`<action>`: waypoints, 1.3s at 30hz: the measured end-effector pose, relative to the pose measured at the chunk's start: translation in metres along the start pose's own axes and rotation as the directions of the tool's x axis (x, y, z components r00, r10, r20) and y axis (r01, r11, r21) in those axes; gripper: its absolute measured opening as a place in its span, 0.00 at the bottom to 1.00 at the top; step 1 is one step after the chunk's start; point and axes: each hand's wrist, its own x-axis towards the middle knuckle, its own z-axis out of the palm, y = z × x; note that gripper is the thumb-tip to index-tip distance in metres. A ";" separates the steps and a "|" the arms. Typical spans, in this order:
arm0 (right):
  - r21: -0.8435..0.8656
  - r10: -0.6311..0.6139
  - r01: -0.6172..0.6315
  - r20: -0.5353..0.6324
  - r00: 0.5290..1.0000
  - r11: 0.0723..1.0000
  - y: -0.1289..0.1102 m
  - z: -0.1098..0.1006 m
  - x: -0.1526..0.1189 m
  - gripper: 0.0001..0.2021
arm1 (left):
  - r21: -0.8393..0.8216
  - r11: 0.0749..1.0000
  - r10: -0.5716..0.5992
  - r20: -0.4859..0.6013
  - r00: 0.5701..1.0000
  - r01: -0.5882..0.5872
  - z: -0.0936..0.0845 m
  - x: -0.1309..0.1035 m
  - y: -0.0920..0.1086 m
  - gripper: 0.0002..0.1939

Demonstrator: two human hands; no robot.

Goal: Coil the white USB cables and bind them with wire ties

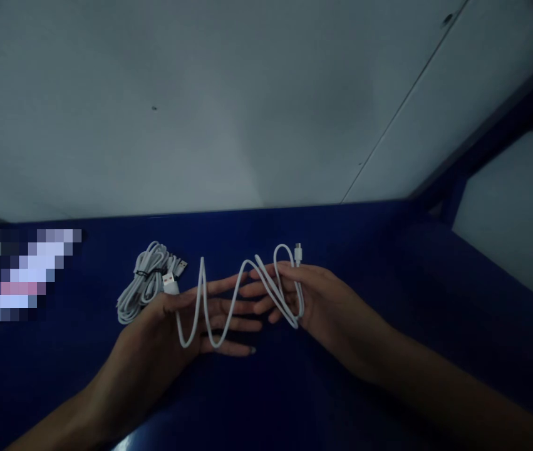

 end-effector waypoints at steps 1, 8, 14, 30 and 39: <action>-0.012 -0.002 0.002 -0.025 1.000 1.000 0.000 0.000 0.000 0.16 | 0.009 1.000 0.015 -0.036 0.999 -0.014 0.000 0.000 0.000 0.31; -0.268 -0.068 0.022 -0.161 0.985 0.963 -0.001 0.006 -0.006 0.14 | -0.026 0.999 -0.025 -0.133 0.991 0.022 0.009 0.003 0.002 0.30; -0.409 -0.119 0.056 -0.130 0.984 0.911 -0.003 0.012 -0.010 0.15 | -0.056 0.997 -0.064 -0.125 0.990 0.058 0.009 -0.001 0.000 0.32; -0.315 -0.061 -0.012 -0.222 0.973 0.949 -0.002 0.006 -0.005 0.16 | -0.058 0.998 -0.017 -0.163 0.987 0.007 0.010 0.002 0.002 0.29; -0.343 0.022 -0.094 -0.207 0.978 0.935 -0.003 0.006 -0.006 0.21 | -0.085 0.996 -0.052 -0.207 0.977 0.035 0.010 0.004 0.004 0.28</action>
